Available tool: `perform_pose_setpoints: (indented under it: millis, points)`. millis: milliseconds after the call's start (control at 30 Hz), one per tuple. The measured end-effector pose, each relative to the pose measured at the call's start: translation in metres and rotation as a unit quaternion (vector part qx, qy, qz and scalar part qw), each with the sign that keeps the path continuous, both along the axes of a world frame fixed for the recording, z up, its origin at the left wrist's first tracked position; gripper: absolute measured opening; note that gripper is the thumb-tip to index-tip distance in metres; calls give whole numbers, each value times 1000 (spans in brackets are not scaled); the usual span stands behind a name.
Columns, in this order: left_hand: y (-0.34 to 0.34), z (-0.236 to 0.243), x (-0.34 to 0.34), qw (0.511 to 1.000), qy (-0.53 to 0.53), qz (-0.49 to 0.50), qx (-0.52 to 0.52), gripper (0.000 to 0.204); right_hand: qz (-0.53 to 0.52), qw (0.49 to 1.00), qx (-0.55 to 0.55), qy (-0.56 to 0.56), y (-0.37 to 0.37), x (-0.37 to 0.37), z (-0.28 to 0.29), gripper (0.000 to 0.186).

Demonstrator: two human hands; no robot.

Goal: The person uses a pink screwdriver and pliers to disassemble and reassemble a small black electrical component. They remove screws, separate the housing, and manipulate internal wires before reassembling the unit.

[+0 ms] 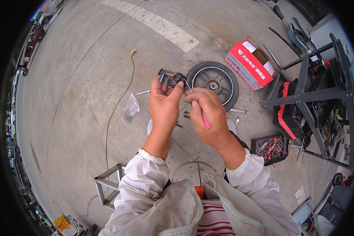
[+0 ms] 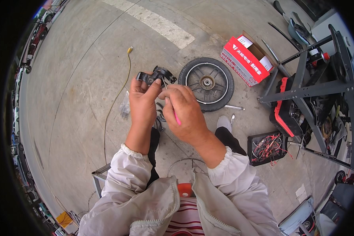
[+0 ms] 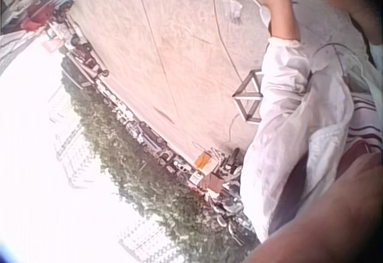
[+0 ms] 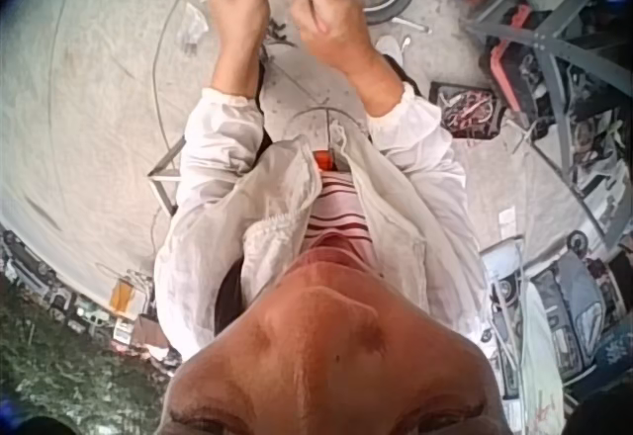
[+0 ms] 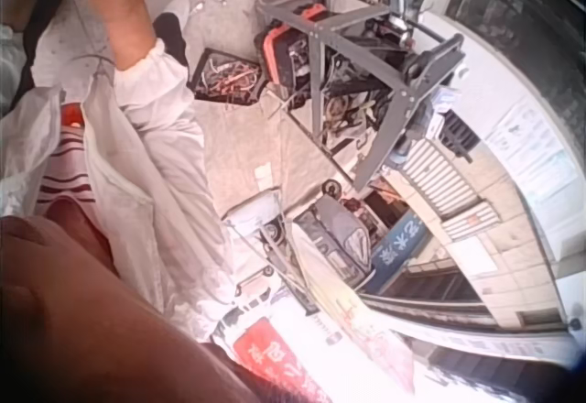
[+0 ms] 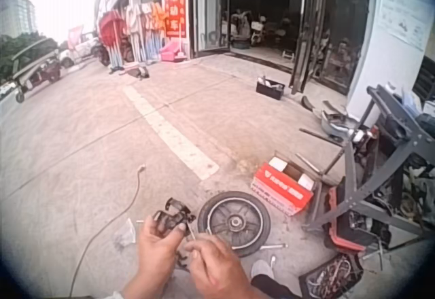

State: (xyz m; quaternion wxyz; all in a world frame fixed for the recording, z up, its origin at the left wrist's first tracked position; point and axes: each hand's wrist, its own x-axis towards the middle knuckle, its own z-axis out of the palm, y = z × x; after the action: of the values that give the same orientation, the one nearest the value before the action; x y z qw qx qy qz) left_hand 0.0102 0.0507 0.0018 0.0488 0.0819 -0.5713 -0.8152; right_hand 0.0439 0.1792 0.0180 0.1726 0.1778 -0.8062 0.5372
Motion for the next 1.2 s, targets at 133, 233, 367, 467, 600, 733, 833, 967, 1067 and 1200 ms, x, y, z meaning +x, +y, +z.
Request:
perform_pose_setpoints:
  millis: [133,233,367,467,600,733,833,967,1067,1200]
  points:
    - [1,0,0,1000,-10,10,8,25,-5,999,40,31,-2,0,0,22]
    - [3,8,2,998,-34,2,52,25,-4,997,68,46,-3,0,-1,24]
    - [1,1,2,997,-45,2,62,23,-7,995,78,55,-6,0,-4,26]
    - [-4,-2,1,994,-53,-16,91,23,7,996,71,56,-7,-1,-4,27]
    - [-5,1,1,980,-74,-46,177,25,23,997,49,59,-6,-1,-3,26]
    - [-5,1,0,973,-75,-42,214,28,21,998,-1,58,-7,1,3,24]
    - [-7,1,1,972,-66,-39,221,28,16,999,-29,37,-7,1,5,23]
    - [-9,3,1,968,-68,-49,235,31,18,999,-28,24,-5,1,8,23]
    - [-9,3,0,964,-65,-62,252,31,17,999,-33,22,-4,1,8,22]
    - [-9,0,-2,953,-58,-92,282,28,18,999,-40,20,-3,1,7,21]
